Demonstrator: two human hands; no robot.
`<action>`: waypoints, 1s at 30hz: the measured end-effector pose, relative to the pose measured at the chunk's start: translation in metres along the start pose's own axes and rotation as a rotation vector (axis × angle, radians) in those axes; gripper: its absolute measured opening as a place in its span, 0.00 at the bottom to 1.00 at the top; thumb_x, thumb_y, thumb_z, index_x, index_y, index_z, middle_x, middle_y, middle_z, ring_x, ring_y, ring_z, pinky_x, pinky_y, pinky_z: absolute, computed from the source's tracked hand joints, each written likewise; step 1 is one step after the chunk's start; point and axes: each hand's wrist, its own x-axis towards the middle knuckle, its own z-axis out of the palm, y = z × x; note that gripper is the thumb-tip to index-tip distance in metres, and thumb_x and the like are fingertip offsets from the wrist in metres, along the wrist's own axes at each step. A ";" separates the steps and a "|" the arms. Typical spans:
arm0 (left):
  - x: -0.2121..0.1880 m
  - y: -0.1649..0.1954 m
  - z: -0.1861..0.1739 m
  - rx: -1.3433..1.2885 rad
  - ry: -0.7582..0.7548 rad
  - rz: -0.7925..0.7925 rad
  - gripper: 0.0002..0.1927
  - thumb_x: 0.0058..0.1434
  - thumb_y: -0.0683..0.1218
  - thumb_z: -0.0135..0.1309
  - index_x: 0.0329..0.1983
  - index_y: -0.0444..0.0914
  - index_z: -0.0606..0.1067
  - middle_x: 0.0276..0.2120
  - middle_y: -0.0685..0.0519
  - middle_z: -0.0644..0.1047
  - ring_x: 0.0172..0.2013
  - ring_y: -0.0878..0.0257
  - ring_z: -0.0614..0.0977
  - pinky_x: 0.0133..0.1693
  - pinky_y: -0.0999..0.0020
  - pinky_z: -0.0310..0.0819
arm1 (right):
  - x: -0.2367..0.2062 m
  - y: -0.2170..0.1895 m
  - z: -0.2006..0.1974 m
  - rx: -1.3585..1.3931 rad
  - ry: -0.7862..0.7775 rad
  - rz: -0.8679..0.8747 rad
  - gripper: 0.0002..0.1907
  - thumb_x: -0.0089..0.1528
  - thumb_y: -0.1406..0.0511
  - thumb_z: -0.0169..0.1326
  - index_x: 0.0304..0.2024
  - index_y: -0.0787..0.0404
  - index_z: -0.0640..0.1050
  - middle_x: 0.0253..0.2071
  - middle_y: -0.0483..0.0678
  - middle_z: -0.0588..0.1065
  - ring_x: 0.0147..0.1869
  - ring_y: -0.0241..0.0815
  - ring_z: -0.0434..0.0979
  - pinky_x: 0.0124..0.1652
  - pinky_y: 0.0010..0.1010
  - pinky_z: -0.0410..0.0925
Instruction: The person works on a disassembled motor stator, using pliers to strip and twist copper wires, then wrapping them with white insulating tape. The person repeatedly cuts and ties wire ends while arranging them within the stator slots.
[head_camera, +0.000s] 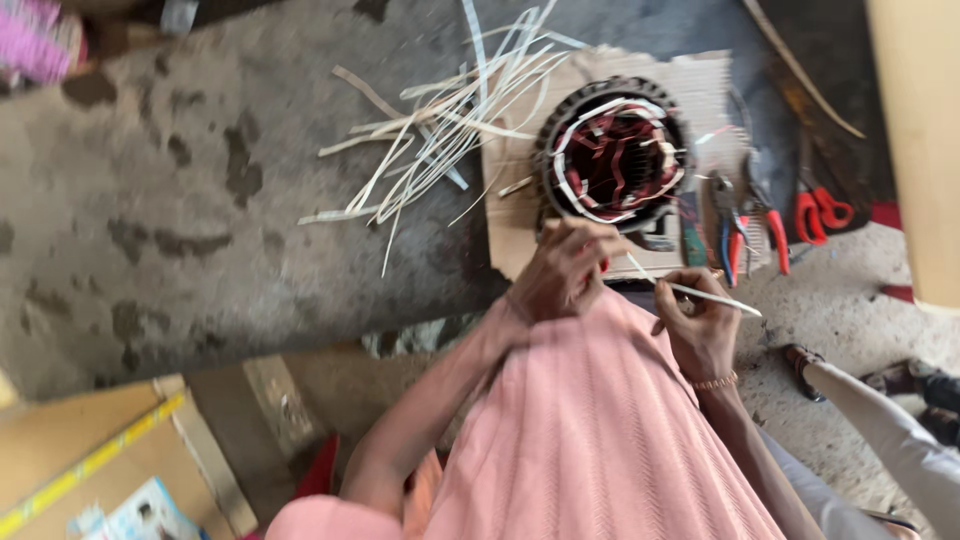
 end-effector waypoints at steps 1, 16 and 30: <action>0.004 0.015 -0.006 -0.050 0.000 0.031 0.21 0.59 0.43 0.57 0.57 0.42 0.74 0.51 0.52 0.76 0.55 0.58 0.75 0.59 0.58 0.63 | -0.008 -0.007 -0.006 -0.027 0.001 0.002 0.06 0.66 0.71 0.58 0.43 0.71 0.76 0.34 0.46 0.76 0.28 0.30 0.74 0.25 0.22 0.70; 0.114 0.113 -0.005 -0.720 -0.240 -0.146 0.06 0.73 0.44 0.54 0.49 0.37 0.74 0.43 0.53 0.77 0.43 0.63 0.85 0.46 0.66 0.84 | -0.017 -0.097 -0.090 0.276 0.009 -0.155 0.11 0.66 0.71 0.59 0.49 0.71 0.77 0.35 0.47 0.77 0.31 0.30 0.74 0.28 0.21 0.69; 0.225 0.050 0.117 -0.899 0.434 -0.409 0.09 0.75 0.48 0.52 0.46 0.36 0.71 0.28 0.58 0.69 0.28 0.71 0.68 0.33 0.72 0.65 | 0.141 0.115 -0.166 -0.393 0.380 -0.192 0.12 0.65 0.66 0.55 0.52 0.60 0.77 0.50 0.53 0.78 0.49 0.48 0.82 0.45 0.36 0.76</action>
